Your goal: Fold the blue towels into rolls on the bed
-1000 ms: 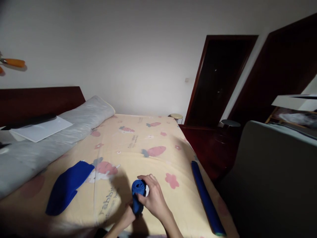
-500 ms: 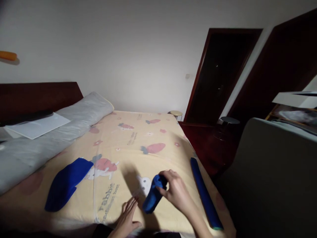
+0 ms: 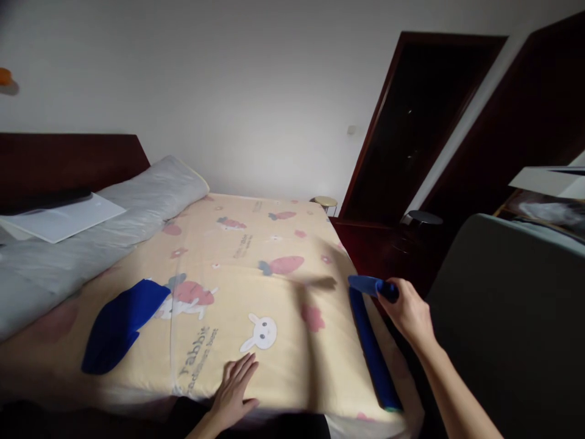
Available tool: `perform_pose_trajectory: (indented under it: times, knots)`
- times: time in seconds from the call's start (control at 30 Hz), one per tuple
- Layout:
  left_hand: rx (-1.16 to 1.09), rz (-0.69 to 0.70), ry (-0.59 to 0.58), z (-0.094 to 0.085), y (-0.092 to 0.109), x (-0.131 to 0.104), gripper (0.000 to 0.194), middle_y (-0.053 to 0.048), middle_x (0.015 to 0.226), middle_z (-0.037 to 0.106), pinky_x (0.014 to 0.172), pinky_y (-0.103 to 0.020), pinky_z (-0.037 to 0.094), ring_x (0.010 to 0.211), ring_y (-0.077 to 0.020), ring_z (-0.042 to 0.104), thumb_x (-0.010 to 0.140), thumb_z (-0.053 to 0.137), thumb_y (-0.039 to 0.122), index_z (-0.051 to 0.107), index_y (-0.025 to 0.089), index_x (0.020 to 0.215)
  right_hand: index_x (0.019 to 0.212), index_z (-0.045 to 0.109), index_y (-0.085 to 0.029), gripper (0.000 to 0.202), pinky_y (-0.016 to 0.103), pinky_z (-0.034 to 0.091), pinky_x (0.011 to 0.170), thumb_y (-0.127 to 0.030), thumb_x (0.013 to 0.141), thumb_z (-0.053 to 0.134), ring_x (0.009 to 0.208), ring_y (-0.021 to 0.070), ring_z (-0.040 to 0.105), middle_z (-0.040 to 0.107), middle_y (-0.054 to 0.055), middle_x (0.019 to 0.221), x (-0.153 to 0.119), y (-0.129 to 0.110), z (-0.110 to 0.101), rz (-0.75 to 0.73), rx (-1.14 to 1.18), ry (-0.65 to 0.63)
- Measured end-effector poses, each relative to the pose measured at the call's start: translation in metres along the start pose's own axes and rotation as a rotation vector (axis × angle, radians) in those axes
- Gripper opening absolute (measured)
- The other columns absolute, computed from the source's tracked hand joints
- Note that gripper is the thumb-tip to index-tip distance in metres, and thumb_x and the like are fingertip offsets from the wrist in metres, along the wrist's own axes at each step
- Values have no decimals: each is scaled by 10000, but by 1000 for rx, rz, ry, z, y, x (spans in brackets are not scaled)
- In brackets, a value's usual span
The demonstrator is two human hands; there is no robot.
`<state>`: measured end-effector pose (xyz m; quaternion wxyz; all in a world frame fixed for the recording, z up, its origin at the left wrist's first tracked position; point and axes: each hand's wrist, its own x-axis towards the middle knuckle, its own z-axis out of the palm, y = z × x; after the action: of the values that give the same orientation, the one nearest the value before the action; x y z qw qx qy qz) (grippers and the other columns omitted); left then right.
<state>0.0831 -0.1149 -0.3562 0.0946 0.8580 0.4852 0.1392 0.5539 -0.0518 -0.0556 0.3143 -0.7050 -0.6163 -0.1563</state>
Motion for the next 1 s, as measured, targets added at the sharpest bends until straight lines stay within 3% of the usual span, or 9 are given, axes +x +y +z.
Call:
perform_pose_trajectory:
  times: [0.13, 0.23, 0.3, 0.4, 0.57, 0.67, 0.73, 0.87, 1.0]
  knots:
    - [-33, -1, -27, -11, 5, 2, 809, -93, 1587, 389, 1177, -570, 304, 1443, -336, 381, 768, 732, 377, 418, 291, 1508, 1072, 610, -211, 321, 391, 510, 612, -401, 889, 426, 752, 267, 642, 629, 170, 1070, -88, 35, 64, -56, -22, -159]
    - [-30, 17, -38, -32, -2, 12, 709, -79, 1561, 435, 1160, -530, 360, 1409, -342, 434, 798, 671, 376, 480, 284, 1475, 1060, 652, -229, 352, 392, 556, 727, -202, 800, 416, 881, 286, 670, 674, 144, 1044, -164, 61, 118, -218, -62, -221]
    - [2, -5, 26, -53, -18, 21, 614, -67, 1527, 488, 1138, -485, 403, 1384, -336, 469, 850, 600, 357, 518, 264, 1451, 1034, 684, -215, 383, 402, 558, 759, -140, 754, 434, 878, 292, 673, 693, 151, 1031, -202, 75, 144, -267, -151, -215]
    - [82, -132, 134, -94, -61, 30, 506, -82, 1456, 567, 1090, -482, 437, 1344, -335, 511, 901, 501, 299, 579, 220, 1395, 1037, 712, -192, 395, 398, 550, 758, -130, 745, 453, 848, 290, 663, 698, 162, 1007, -231, 88, 161, -258, -255, -221]
    - [370, -515, 229, -158, -162, -1, 464, -96, 1427, 584, 1048, -512, 417, 1334, -359, 486, 863, 460, 244, 654, 155, 1275, 1058, 724, -187, 417, 397, 527, 777, -147, 756, 439, 894, 294, 658, 706, 155, 1062, -240, 100, 154, -261, -278, -239]
    - [543, -778, 361, -177, -216, -45, 510, -182, 1456, 525, 982, -506, 446, 1358, -363, 445, 890, 381, 260, 591, 82, 1319, 1061, 725, -206, 421, 416, 524, 799, -171, 741, 454, 957, 306, 657, 703, 144, 1110, -244, 100, 149, -259, -240, -252]
    - [530, -963, 308, -182, -242, -73, 543, -224, 1350, 594, 940, -495, 467, 1283, -373, 517, 864, 427, 318, 580, 69, 1321, 1058, 724, -215, 419, 441, 521, 825, -206, 730, 463, 1000, 320, 652, 697, 145, 1134, -244, 97, 143, -229, -220, -273]
    - [342, -1079, 101, -183, -263, -107, 547, -189, 1125, 705, 866, -399, 502, 1039, -323, 670, 867, 429, 376, 594, 92, 1304, 1063, 717, -262, 427, 482, 509, 872, -261, 734, 446, 1071, 341, 642, 687, 146, 1152, -231, 88, 119, -155, -154, -276]
    - [342, -1060, 133, -187, -257, -105, 381, -172, 955, 727, 789, -403, 512, 918, -323, 698, 841, 457, 289, 657, 113, 1113, 1004, 699, -301, 372, 485, 534, 766, -349, 751, 431, 975, 356, 676, 691, 158, 1102, -207, 92, 78, -40, -80, -203]
